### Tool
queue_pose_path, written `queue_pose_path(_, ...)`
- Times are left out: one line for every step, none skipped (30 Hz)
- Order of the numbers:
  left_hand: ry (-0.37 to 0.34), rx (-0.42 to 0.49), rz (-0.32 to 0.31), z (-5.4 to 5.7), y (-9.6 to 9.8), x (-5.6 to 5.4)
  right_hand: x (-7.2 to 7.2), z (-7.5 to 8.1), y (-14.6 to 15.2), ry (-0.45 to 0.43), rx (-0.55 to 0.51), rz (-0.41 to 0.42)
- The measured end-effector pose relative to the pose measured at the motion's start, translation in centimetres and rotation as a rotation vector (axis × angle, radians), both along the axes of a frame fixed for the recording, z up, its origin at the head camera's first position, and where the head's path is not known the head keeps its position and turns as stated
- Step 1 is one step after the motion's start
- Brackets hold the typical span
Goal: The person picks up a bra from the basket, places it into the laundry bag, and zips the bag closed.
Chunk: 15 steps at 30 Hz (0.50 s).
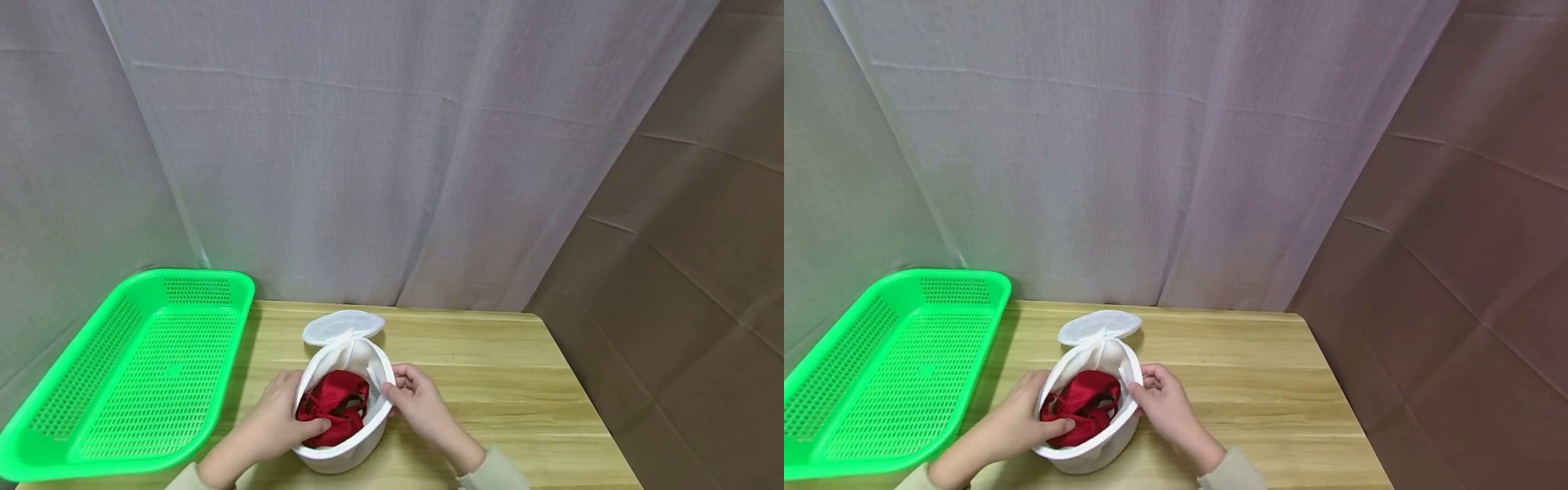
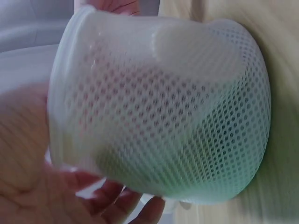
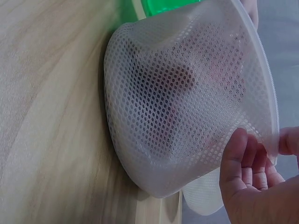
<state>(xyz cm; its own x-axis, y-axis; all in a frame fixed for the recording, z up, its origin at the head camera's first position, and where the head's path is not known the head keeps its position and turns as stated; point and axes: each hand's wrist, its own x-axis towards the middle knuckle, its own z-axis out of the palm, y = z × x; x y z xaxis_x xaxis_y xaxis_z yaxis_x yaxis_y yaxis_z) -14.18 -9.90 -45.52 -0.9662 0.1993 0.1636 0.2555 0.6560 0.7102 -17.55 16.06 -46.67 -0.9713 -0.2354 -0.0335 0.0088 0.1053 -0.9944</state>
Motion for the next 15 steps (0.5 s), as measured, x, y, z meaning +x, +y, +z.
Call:
queue_pose_path(0.003,-0.015,0.022,-0.1,0.1,-0.1,0.0,-0.1,0.0,0.000,-0.003,0.001)
queue_pose_path(0.009,-0.024,0.042,-0.1,0.2,-0.2,0.0,-0.1,-0.1,-0.002,-0.006,0.002)
queue_pose_path(0.013,-0.033,0.057,-0.2,0.2,-0.3,0.0,-0.2,-0.1,-0.002,-0.007,0.002)
queue_pose_path(0.018,-0.041,0.067,-0.4,0.2,-0.5,0.0,-0.2,-0.1,-0.002,-0.007,0.001)
queue_pose_path(0.023,-0.047,0.075,-0.5,0.2,-0.6,0.0,-0.2,-0.1,0.000,-0.009,0.000)
queue_pose_path(0.028,-0.054,0.084,-0.7,0.2,-0.8,0.1,-0.1,-0.1,0.003,-0.009,-0.002)
queue_pose_path(0.036,-0.063,0.090,-0.8,0.1,-0.9,0.1,-0.1,-0.1,0.006,-0.009,-0.005)
queue_pose_path(0.046,-0.075,0.098,-1.0,0.1,-1.0,0.1,0.0,-0.1,0.010,-0.006,-0.008)
queue_pose_path(0.053,-0.087,0.106,-1.2,0.1,-1.1,0.2,0.1,0.0,0.015,-0.006,-0.011)
queue_pose_path(0.061,-0.102,0.111,-1.4,0.0,-1.2,0.2,0.2,0.0,0.018,-0.007,-0.013)
queue_pose_path(0.068,-0.116,0.116,-1.6,0.0,-1.2,0.3,0.2,0.0,0.021,-0.009,-0.015)
queue_pose_path(0.073,-0.127,0.121,-1.8,0.0,-1.3,0.3,0.3,0.0,0.023,-0.010,-0.016)
queue_pose_path(0.073,-0.131,0.122,-1.9,0.0,-1.3,0.3,0.4,0.1,0.023,-0.013,-0.016)
queue_pose_path(0.067,-0.127,0.120,-2.0,0.1,-1.3,0.4,0.4,0.1,0.023,-0.016,-0.018)
queue_pose_path(0.054,-0.117,0.113,-2.0,0.1,-1.3,0.3,0.3,0.2,0.022,-0.023,-0.019)
